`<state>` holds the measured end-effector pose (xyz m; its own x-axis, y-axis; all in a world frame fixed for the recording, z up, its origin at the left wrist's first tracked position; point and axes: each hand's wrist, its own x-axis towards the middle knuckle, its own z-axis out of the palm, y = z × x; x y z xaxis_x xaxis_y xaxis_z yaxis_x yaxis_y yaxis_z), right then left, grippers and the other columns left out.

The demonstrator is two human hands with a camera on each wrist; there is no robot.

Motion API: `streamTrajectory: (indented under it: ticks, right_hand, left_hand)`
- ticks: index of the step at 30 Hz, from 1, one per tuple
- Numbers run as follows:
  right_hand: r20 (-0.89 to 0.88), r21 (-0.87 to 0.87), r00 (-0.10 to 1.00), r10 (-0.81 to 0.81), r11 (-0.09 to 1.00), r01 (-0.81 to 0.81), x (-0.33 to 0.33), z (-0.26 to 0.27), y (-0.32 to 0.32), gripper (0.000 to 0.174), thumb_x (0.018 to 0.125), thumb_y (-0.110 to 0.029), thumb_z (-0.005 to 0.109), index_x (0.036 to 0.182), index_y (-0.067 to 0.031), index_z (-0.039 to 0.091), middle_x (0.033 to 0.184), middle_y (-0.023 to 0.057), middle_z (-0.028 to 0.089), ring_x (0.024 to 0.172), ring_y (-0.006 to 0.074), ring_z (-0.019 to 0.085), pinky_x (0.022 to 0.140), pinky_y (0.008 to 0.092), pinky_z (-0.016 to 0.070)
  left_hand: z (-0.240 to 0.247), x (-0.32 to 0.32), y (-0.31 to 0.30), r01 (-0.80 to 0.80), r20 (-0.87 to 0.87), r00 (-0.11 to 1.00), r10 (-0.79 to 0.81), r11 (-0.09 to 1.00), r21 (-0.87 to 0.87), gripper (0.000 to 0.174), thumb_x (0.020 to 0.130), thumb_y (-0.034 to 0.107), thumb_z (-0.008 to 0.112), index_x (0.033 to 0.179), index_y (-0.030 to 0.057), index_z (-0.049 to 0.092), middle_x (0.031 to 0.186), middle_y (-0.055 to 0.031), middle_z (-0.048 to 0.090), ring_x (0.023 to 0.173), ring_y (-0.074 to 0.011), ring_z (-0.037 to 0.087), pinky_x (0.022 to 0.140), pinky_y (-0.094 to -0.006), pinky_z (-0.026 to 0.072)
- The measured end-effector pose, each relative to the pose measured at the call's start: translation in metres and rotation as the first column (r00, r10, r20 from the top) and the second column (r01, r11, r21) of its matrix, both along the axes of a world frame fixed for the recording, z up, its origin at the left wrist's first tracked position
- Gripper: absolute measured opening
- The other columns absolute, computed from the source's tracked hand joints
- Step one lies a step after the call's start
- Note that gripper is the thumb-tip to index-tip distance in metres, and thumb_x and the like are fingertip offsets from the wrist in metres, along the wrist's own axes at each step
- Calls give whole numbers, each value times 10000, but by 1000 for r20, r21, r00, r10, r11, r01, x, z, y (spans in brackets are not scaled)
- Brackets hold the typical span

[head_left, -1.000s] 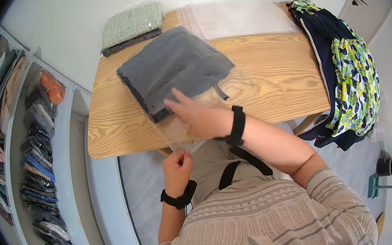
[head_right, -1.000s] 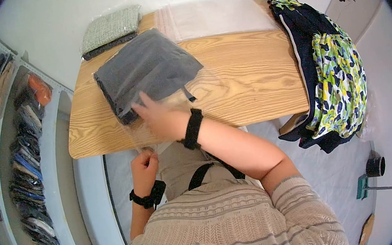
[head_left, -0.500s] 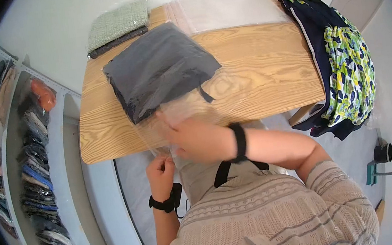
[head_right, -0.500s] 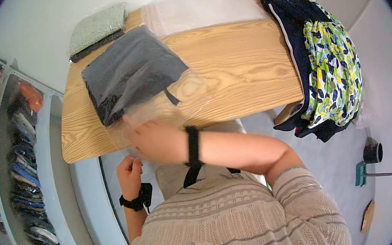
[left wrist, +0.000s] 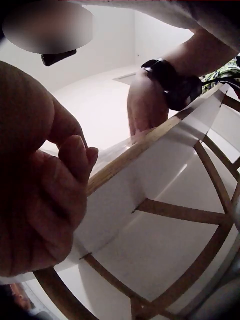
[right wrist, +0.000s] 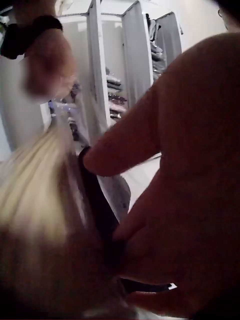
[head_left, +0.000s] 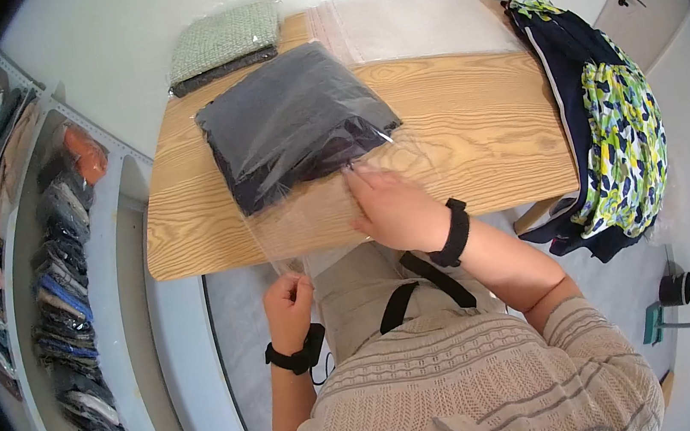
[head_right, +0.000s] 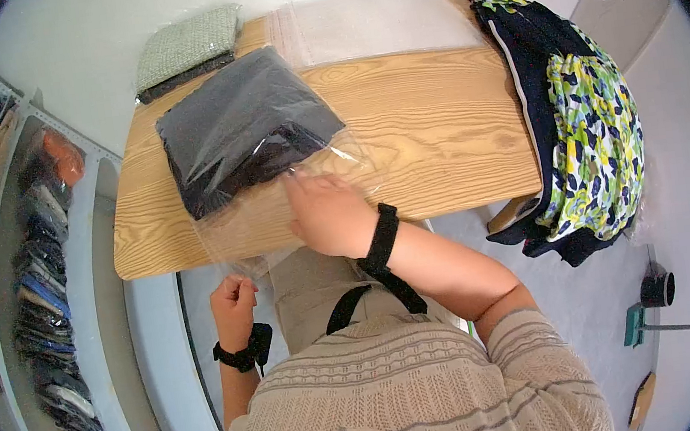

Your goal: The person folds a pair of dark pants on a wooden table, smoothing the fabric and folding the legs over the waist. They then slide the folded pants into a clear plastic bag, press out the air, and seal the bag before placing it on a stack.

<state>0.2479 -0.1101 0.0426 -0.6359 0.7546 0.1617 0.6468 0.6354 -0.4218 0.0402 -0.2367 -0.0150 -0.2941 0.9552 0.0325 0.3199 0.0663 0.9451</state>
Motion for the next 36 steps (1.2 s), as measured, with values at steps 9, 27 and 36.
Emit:
streamTrajectory:
  ticks: [9,27,36]
  right_hand:
    - [-120,-82,907,403,907,-414,3,19,-7,358,840,-139,591,1167,0,544,1197,207,540,1099,370,514,930,390,420]
    - [-402,-489,847,-349,864,124,89,9,18,272,834,-36,600,1101,14,602,793,119,640,718,166,600,694,255,477]
    - [-503,-448,853,-141,887,-117,151,8,-30,441,784,125,520,1192,-32,577,1045,80,653,958,149,614,830,269,481]
  left_hand:
    - [4,-5,-5,16,2,1000,-16,1000,1,185,846,93,591,701,-20,570,572,-42,492,524,-98,430,496,-255,353]
    - [30,-7,-3,-211,-81,968,236,948,239,271,813,-39,535,1073,3,595,664,-23,482,581,-90,426,538,-233,363]
    - [33,-60,-42,155,-407,913,-2,926,344,352,719,-9,586,1071,2,581,1116,-209,536,967,-300,517,790,-374,426]
